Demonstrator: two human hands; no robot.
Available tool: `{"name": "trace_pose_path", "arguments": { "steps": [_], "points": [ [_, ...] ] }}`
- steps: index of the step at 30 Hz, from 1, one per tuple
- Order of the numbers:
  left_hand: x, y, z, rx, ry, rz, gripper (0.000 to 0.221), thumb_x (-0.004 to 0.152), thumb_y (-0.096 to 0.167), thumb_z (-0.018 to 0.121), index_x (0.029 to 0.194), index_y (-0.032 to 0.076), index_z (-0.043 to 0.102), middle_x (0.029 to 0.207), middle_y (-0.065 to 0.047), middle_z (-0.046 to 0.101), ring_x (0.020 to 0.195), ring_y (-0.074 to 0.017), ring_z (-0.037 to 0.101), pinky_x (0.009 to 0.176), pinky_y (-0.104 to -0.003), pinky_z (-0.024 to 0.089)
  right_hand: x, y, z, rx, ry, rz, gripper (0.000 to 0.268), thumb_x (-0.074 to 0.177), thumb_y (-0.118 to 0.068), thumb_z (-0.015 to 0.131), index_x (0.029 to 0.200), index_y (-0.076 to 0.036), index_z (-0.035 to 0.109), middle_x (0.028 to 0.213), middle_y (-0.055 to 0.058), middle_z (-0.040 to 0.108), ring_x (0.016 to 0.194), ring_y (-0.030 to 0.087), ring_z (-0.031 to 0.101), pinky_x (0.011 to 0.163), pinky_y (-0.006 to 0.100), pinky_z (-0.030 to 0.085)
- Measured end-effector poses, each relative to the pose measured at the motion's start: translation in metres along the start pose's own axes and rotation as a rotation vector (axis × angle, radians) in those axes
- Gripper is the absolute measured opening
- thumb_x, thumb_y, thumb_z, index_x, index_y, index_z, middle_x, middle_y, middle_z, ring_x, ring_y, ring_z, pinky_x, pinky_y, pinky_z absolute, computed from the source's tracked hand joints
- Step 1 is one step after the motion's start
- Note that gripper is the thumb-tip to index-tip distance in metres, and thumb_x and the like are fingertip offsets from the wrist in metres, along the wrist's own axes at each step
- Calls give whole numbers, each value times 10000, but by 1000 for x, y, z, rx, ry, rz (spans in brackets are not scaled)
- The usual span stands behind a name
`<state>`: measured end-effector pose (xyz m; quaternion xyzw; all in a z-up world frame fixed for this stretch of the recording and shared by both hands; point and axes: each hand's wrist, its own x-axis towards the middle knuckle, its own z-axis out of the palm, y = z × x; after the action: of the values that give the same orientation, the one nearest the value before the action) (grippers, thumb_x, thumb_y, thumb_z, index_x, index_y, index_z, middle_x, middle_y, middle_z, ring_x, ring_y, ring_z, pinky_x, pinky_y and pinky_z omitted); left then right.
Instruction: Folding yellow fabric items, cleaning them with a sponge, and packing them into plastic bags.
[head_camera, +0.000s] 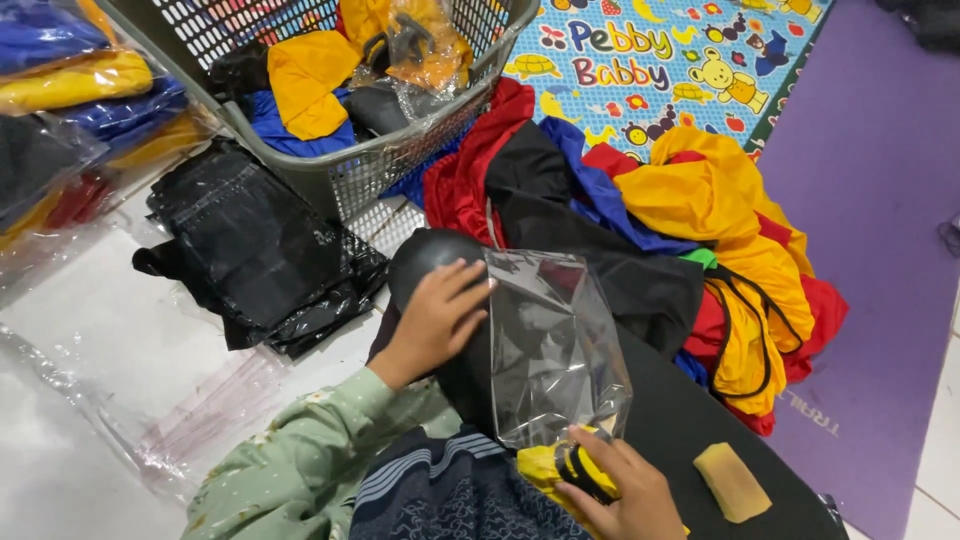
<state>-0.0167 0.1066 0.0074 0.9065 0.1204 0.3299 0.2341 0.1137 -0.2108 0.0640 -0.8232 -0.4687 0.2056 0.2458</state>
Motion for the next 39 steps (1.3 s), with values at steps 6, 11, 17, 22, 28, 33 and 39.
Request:
{"name": "trace_pose_path", "arguments": {
  "steps": [6,11,17,22,28,33,39],
  "points": [
    [27,37,-33,-18,337,-22,399,877,105,722,1267,48,654,1354,-118,639,1257,-332,601,1091,-438,465,17,-17,9,-15,-60,30,801,661,-367,925,1399,-296,622,879,-6,747,704,136,727,680,263,577],
    [9,40,39,-83,-192,391,482,915,291,719,1371,172,615,1481,-58,572,1440,-283,485,1187,-479,343,8,21,5,32,-108,-64,1100,625,-407,995,1522,-135,419,1485,86,614,1193,234,749,963,320,569],
    [-5,30,79,4,-419,392,473,920,360,663,1346,156,637,1495,-119,526,1400,-341,470,1146,-570,308,-41,122,-2,187,-17,264,1212,488,-336,1070,1490,-84,436,1272,159,749,1166,238,795,1096,398,541],
    [19,34,46,-131,-284,187,560,831,-10,604,1382,69,543,1424,-128,552,1160,-330,601,900,-364,546,-52,85,-11,427,452,425,888,580,32,842,1381,38,458,1287,301,650,1121,388,731,1039,489,553],
    [30,-11,53,262,-178,172,330,678,312,849,899,140,675,1004,-48,598,964,-288,545,726,-370,512,-45,58,-16,181,544,329,788,644,-64,820,1364,64,527,1351,291,564,1179,382,663,1069,452,501],
    [38,-11,49,256,-151,237,129,775,232,753,850,132,724,959,-20,617,895,-249,543,748,-366,463,-34,8,-32,192,516,508,732,712,-120,815,1381,14,548,1342,250,604,1135,340,671,994,420,523],
    [40,32,51,47,-218,138,83,877,158,697,870,86,656,907,-45,589,794,-259,607,693,-362,515,-31,-4,-32,312,488,542,627,788,-111,757,1383,-49,570,1277,187,657,1011,284,707,866,357,575]
  ]
}}
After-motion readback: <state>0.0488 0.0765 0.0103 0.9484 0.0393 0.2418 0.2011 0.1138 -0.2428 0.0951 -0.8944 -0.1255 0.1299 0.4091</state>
